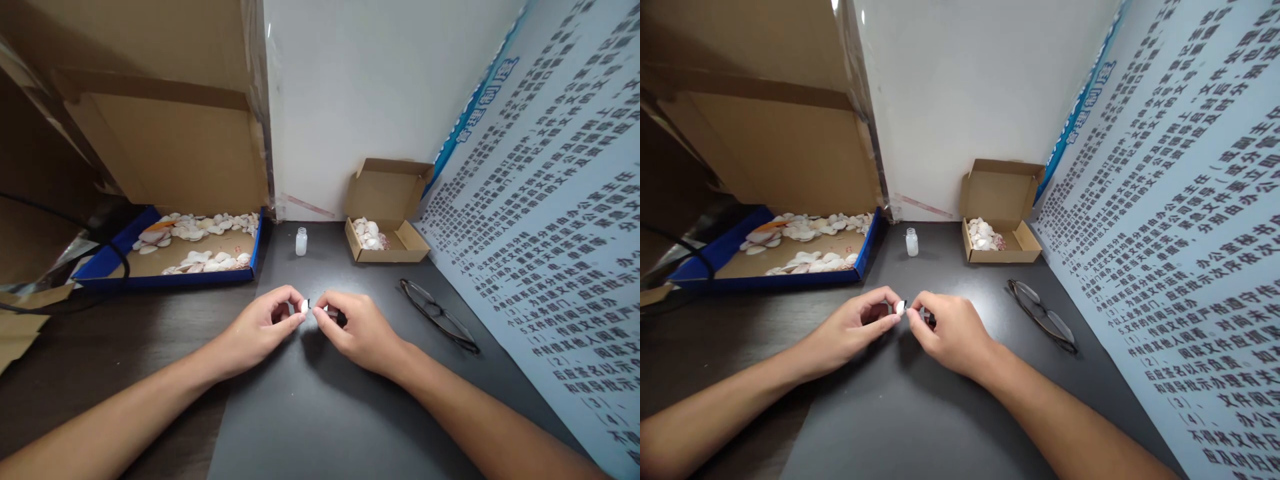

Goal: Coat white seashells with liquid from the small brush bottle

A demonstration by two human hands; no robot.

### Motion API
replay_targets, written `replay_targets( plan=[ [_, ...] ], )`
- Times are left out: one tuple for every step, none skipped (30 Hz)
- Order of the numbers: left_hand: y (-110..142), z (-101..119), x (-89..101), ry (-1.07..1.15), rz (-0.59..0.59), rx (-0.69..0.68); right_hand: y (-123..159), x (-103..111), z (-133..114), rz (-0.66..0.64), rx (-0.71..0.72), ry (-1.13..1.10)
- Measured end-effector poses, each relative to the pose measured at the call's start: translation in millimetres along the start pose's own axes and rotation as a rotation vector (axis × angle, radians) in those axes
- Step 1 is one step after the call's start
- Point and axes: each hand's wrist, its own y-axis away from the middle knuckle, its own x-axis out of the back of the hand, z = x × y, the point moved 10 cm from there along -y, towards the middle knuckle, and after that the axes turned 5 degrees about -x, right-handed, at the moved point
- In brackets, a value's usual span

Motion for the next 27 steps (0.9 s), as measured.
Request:
replay_targets(
  plan=[
    [-0.3,0.4,0.2,-0.007,0.001,-0.005,0.2,0.0,-0.8,-0.002,0.007,-0.003],
    [-0.7,0.9,0.4,-0.014,0.001,-0.011,0.4,-0.3,-1.8,-0.006,0.016,-0.006],
    [-1.1,1.6,0.5,-0.021,0.000,-0.017,0.7,-0.7,-2.7,-0.013,0.024,-0.010],
    [-1.4,2.4,0.6,-0.028,-0.001,-0.024,1.0,-1.4,-3.5,-0.020,0.032,-0.014],
    [-1.6,3.2,0.7,-0.033,-0.002,-0.031,1.2,-2.1,-4.0,-0.028,0.036,-0.017],
    [-1.8,4.0,0.8,-0.038,-0.003,-0.036,1.4,-2.4,-4.0,-0.031,0.037,-0.017],
    [-1.9,4.6,1.0,-0.043,-0.004,-0.041,1.3,-2.1,-3.5,-0.026,0.034,-0.014],
    [-1.9,5.1,1.2,-0.047,-0.004,-0.046,1.0,-1.1,-2.6,-0.016,0.027,-0.010],
    [-1.8,5.8,1.1,-0.053,-0.005,-0.052,0.5,0.3,-1.4,-0.001,0.018,-0.007],
    [-1.6,6.6,0.8,-0.058,-0.009,-0.060,-0.2,1.8,0.1,0.015,0.006,-0.004],
    [-1.4,7.7,0.1,-0.065,-0.015,-0.070,-0.9,3.2,1.7,0.029,-0.006,-0.004],
    [-1.1,8.8,-0.9,-0.073,-0.024,-0.080,-1.5,4.2,3.1,0.038,-0.016,-0.005],
    [-0.9,9.8,-2.1,-0.079,-0.034,-0.086,-2.1,4.6,4.2,0.042,-0.023,-0.007],
    [-0.7,10.5,-3.0,-0.083,-0.041,-0.088,-2.4,4.8,4.9,0.043,-0.028,-0.007],
    [-0.6,10.7,-3.5,-0.084,-0.044,-0.084,-2.5,4.9,5.3,0.043,-0.030,-0.007],
    [-0.5,10.5,-3.7,-0.080,-0.045,-0.076,-2.5,4.8,5.4,0.041,-0.030,-0.006],
    [-0.5,10.1,-3.6,-0.075,-0.044,-0.067,-2.2,4.7,5.1,0.039,-0.029,-0.004],
    [-0.6,9.5,-3.2,-0.069,-0.040,-0.058,-1.8,4.7,4.6,0.038,-0.028,-0.002],
    [-0.7,9.0,-2.5,-0.063,-0.035,-0.052,-1.3,4.7,3.7,0.037,-0.024,0.000],
    [-0.8,8.2,-1.7,-0.059,-0.029,-0.045,-0.8,4.6,2.4,0.035,-0.019,0.002],
    [-1.0,7.3,-0.7,-0.054,-0.022,-0.039,-0.1,4.3,0.9,0.031,-0.011,0.005],
    [-1.2,6.3,0.5,-0.049,-0.013,-0.034,0.5,3.5,-0.8,0.023,-0.002,0.006],
    [-1.4,5.3,1.3,-0.042,-0.007,-0.028,1.1,2.5,-2.4,0.013,0.006,0.007],
    [-1.6,4.3,1.8,-0.034,-0.003,-0.023,1.8,1.3,-3.6,0.000,0.012,0.006],
    [-1.7,3.4,1.8,-0.027,-0.004,-0.017,2.3,0.0,-4.5,-0.015,0.017,0.001],
    [-1.9,2.8,1.7,-0.021,-0.005,-0.013,2.6,-1.0,-4.9,-0.027,0.019,-0.006],
    [-1.9,2.4,1.4,-0.016,-0.007,-0.011,2.6,-1.3,-4.7,-0.031,0.019,-0.012]
  ],
)
